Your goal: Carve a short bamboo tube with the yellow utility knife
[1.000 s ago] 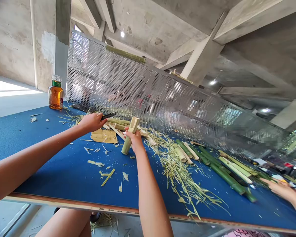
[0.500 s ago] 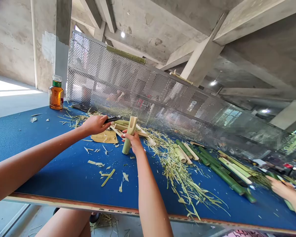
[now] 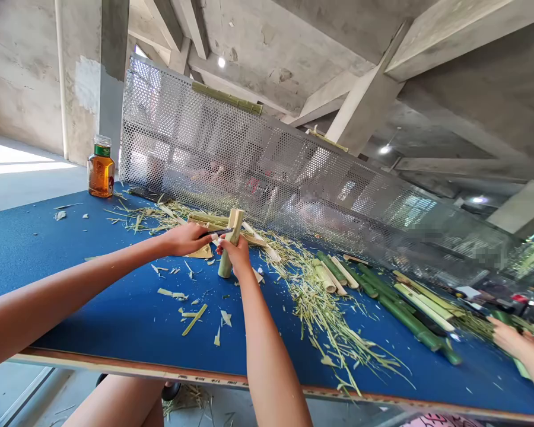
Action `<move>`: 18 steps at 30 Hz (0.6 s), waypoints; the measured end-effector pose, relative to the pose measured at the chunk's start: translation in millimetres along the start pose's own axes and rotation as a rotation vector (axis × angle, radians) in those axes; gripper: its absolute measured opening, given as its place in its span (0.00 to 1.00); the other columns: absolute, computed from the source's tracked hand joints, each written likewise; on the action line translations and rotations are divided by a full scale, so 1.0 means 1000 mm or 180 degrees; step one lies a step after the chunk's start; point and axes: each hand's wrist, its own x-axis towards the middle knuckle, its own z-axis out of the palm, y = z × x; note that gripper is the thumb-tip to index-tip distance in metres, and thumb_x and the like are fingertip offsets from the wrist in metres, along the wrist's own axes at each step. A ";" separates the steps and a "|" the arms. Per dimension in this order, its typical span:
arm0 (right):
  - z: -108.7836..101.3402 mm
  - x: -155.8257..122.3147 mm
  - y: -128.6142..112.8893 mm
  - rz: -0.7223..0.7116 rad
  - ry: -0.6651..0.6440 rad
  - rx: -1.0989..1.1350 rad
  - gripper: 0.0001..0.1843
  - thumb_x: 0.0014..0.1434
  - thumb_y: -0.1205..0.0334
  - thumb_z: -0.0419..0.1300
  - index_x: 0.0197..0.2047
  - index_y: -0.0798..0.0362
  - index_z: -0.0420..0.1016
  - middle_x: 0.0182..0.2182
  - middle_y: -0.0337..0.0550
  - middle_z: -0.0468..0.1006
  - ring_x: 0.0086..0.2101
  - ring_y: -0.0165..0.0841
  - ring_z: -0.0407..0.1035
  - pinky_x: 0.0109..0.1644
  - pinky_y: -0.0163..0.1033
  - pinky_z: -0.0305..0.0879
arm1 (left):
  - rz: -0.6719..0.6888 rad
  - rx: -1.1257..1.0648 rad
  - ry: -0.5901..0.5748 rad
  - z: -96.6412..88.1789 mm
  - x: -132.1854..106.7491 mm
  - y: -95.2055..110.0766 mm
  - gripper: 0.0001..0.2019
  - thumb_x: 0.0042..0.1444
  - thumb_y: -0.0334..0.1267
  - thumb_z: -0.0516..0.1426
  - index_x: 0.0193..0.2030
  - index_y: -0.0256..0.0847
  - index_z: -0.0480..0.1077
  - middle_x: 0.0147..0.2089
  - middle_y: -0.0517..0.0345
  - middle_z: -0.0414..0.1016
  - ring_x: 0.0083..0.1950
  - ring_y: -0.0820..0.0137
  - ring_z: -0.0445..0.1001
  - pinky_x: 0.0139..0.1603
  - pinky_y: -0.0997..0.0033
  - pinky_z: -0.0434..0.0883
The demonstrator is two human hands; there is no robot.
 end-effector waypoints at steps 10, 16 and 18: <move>0.002 0.001 -0.005 -0.0163 0.0260 -0.0161 0.17 0.35 0.60 0.65 0.30 0.51 0.65 0.18 0.30 0.68 0.18 0.27 0.62 0.25 0.35 0.61 | -0.0006 -0.0455 -0.0179 0.002 0.003 0.000 0.28 0.59 0.54 0.37 0.29 0.37 0.70 0.26 0.55 0.70 0.29 0.68 0.68 0.29 0.72 0.61; -0.006 0.001 -0.011 0.0134 -0.0145 -0.0064 0.23 0.37 0.53 0.66 0.38 0.51 0.67 0.22 0.32 0.70 0.22 0.29 0.65 0.29 0.35 0.62 | -0.0535 -0.0801 -0.0553 -0.003 0.002 0.000 0.27 0.58 0.54 0.37 0.17 0.40 0.60 0.19 0.55 0.66 0.23 0.70 0.65 0.25 0.71 0.61; -0.007 0.000 -0.014 0.0107 -0.0256 -0.0025 0.23 0.38 0.50 0.66 0.37 0.51 0.68 0.23 0.34 0.71 0.24 0.30 0.66 0.31 0.36 0.63 | -0.0549 -0.0852 -0.0583 -0.004 0.002 0.000 0.27 0.58 0.54 0.37 0.17 0.40 0.59 0.19 0.55 0.66 0.23 0.70 0.65 0.25 0.71 0.62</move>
